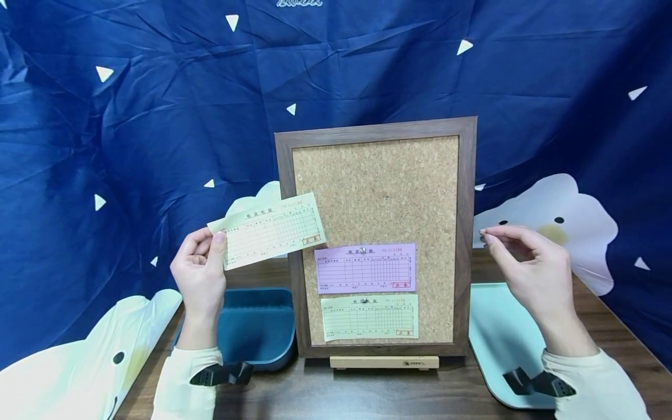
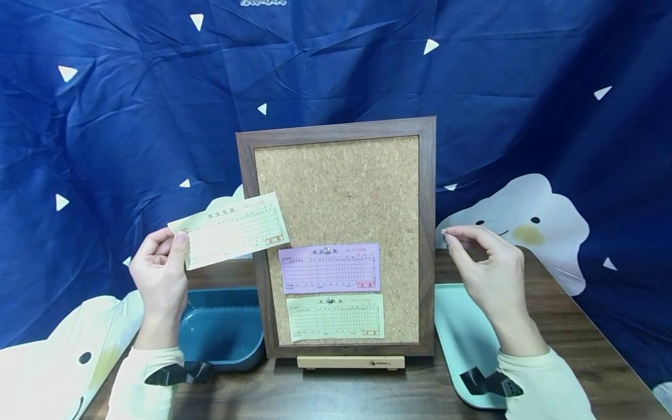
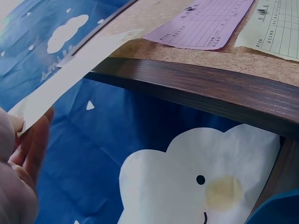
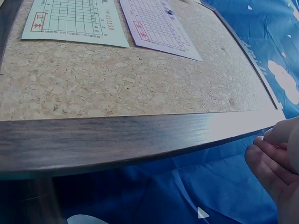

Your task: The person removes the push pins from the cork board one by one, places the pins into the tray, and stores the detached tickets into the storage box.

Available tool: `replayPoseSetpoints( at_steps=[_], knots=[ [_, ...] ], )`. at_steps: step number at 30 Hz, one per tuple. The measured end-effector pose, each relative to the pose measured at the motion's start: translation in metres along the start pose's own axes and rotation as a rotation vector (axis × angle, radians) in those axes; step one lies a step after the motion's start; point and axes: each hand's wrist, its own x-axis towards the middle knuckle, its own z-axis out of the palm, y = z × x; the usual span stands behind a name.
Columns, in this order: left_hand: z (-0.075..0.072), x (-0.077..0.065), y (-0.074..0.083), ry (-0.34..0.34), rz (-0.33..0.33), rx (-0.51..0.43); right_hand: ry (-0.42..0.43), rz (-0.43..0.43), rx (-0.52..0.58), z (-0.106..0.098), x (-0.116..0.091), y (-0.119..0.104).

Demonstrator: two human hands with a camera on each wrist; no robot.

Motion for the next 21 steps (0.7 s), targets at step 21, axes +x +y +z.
replayPoseSetpoints(
  at_steps=[21],
  knots=[
    [-0.0094, -0.0009, -0.0016, 0.023, -0.001, -0.032, -0.014, 0.024, -0.012, -0.0047, -0.0038, 0.0026]
  ],
)
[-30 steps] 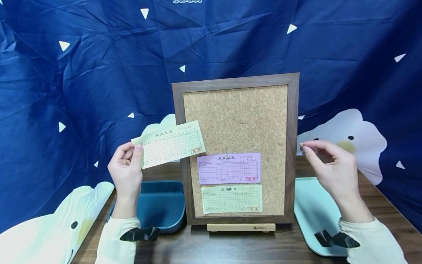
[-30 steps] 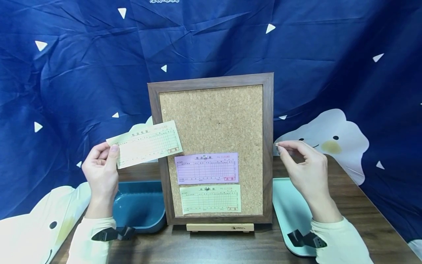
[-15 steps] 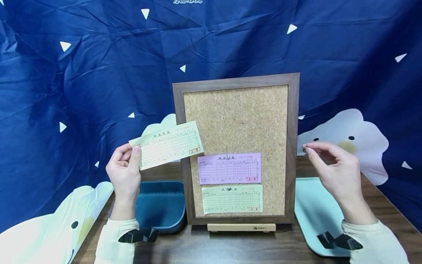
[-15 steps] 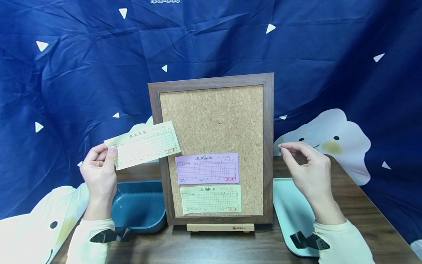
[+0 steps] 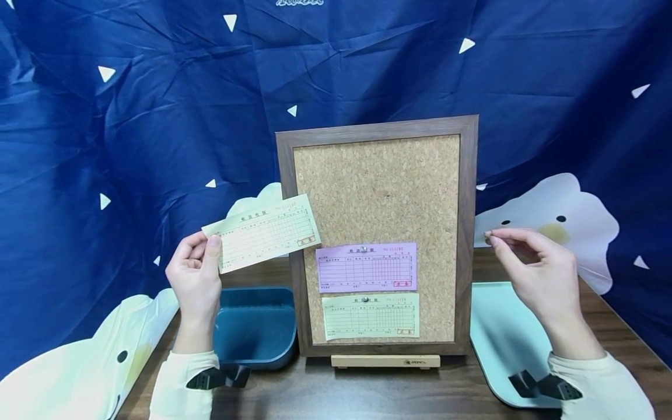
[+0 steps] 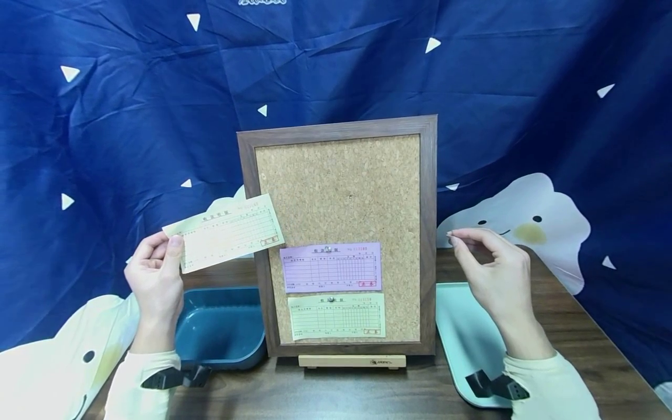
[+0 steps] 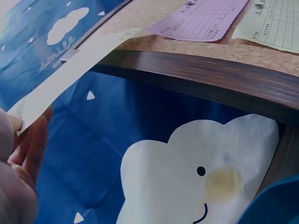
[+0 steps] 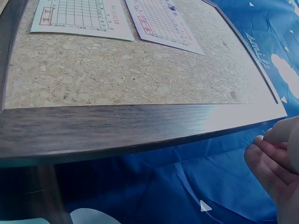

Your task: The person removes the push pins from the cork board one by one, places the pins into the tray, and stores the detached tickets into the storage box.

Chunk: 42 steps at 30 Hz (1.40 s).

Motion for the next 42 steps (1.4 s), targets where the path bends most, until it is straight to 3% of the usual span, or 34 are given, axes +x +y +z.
replayPoseSetpoints(
  at_steps=[21, 42],
  knots=[
    [-0.013, 0.001, 0.0, 0.024, -0.027, 0.041, 0.01, 0.067, -0.014, -0.008, -0.007, 0.005],
    [-0.027, -0.001, -0.004, 0.053, -0.036, -0.002, 0.006, 0.097, -0.016, -0.013, -0.014, 0.011]
  ],
)
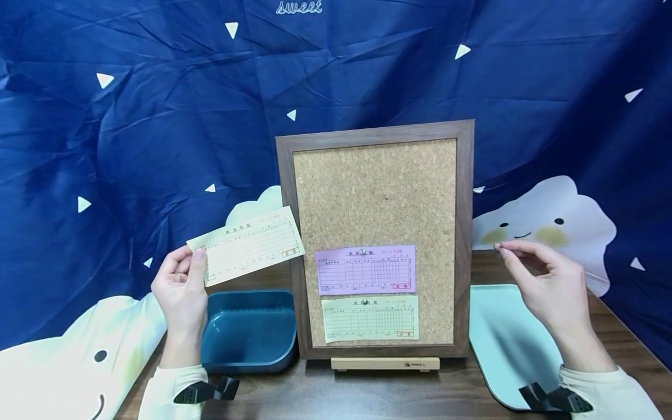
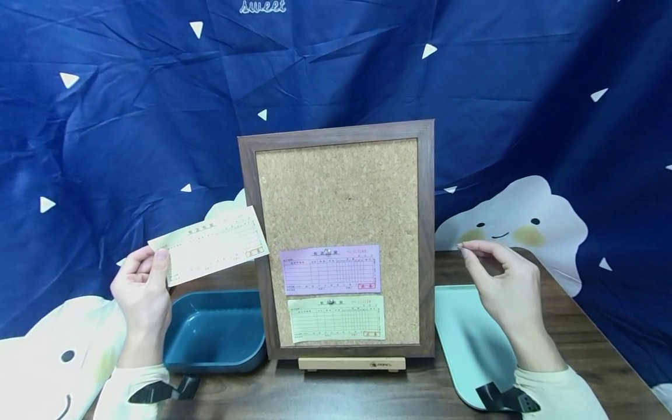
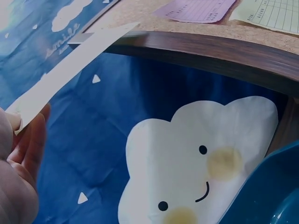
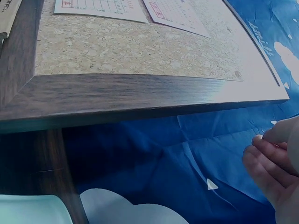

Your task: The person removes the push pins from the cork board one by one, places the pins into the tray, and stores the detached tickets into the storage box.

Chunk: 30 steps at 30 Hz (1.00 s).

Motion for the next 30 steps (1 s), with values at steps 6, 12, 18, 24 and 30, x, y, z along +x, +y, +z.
replayPoseSetpoints(
  at_steps=[6, 12, 18, 24, 30],
  knots=[
    [-0.005, 0.0, -0.001, 0.002, -0.009, -0.01, -0.004, 0.008, -0.016, -0.002, -0.003, 0.003],
    [-0.012, -0.001, -0.004, -0.001, -0.02, -0.017, -0.007, 0.035, -0.043, -0.004, -0.007, 0.007],
    [-0.017, -0.002, -0.006, 0.005, -0.03, -0.012, -0.019, 0.041, -0.037, -0.009, -0.008, 0.012],
    [-0.021, -0.004, -0.008, 0.009, -0.032, -0.023, -0.029, 0.05, -0.062, -0.012, -0.012, 0.017],
    [-0.024, -0.004, -0.011, 0.005, -0.02, -0.029, -0.036, 0.027, -0.055, -0.013, -0.014, 0.021]
  ],
)
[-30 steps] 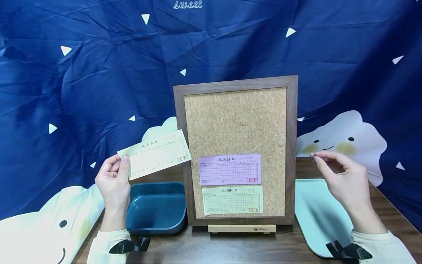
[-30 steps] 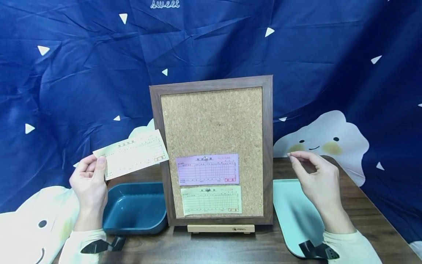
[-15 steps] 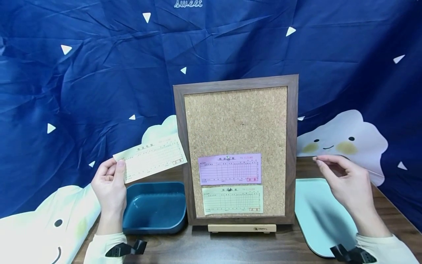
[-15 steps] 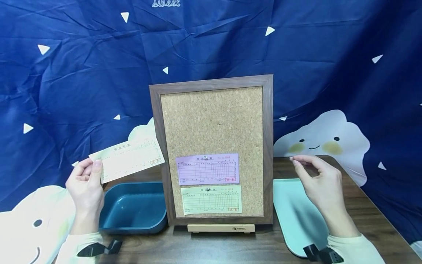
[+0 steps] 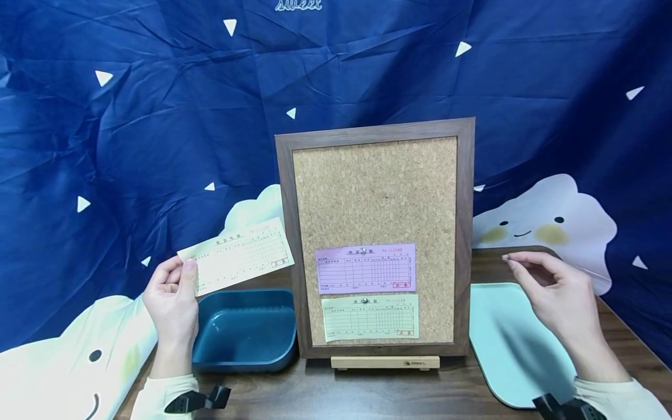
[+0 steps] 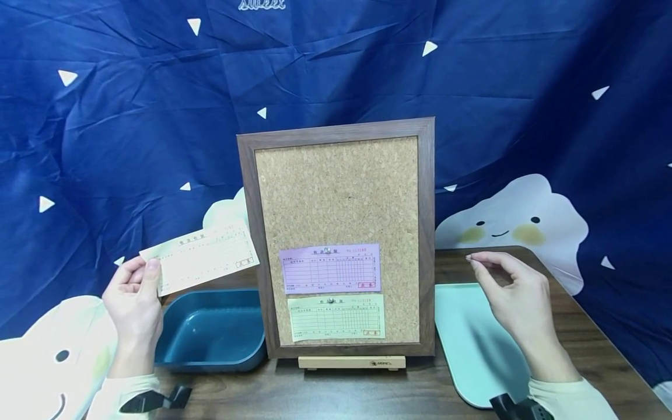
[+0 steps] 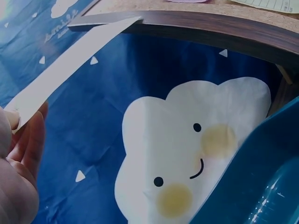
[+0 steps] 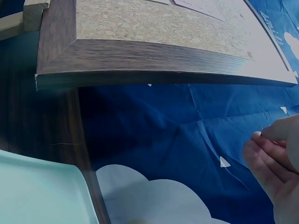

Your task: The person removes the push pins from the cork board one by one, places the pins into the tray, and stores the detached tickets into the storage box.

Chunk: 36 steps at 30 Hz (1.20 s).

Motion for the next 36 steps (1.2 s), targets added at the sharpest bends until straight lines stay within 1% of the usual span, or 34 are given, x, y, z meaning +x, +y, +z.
replayPoseSetpoints(
  at_steps=[4, 9, 13, 21, 27, 36],
  knots=[
    [-0.002, -0.001, -0.003, 0.009, -0.003, 0.006, -0.003, -0.005, 0.0, -0.001, -0.002, 0.003],
    [-0.003, -0.001, -0.004, 0.003, -0.004, 0.036, -0.001, 0.021, -0.044, -0.003, -0.008, 0.007],
    [-0.005, -0.001, -0.005, 0.003, -0.007, 0.054, -0.003, 0.027, -0.059, -0.005, -0.012, 0.012],
    [-0.013, -0.003, -0.007, 0.023, -0.024, 0.04, -0.031, 0.009, -0.059, -0.003, -0.017, 0.02],
    [-0.017, -0.004, -0.009, 0.033, -0.037, 0.07, -0.036, 0.012, -0.062, -0.002, -0.02, 0.023],
    [-0.027, -0.01, -0.012, 0.022, -0.07, 0.108, -0.03, 0.011, -0.072, -0.004, -0.022, 0.028]
  ],
)
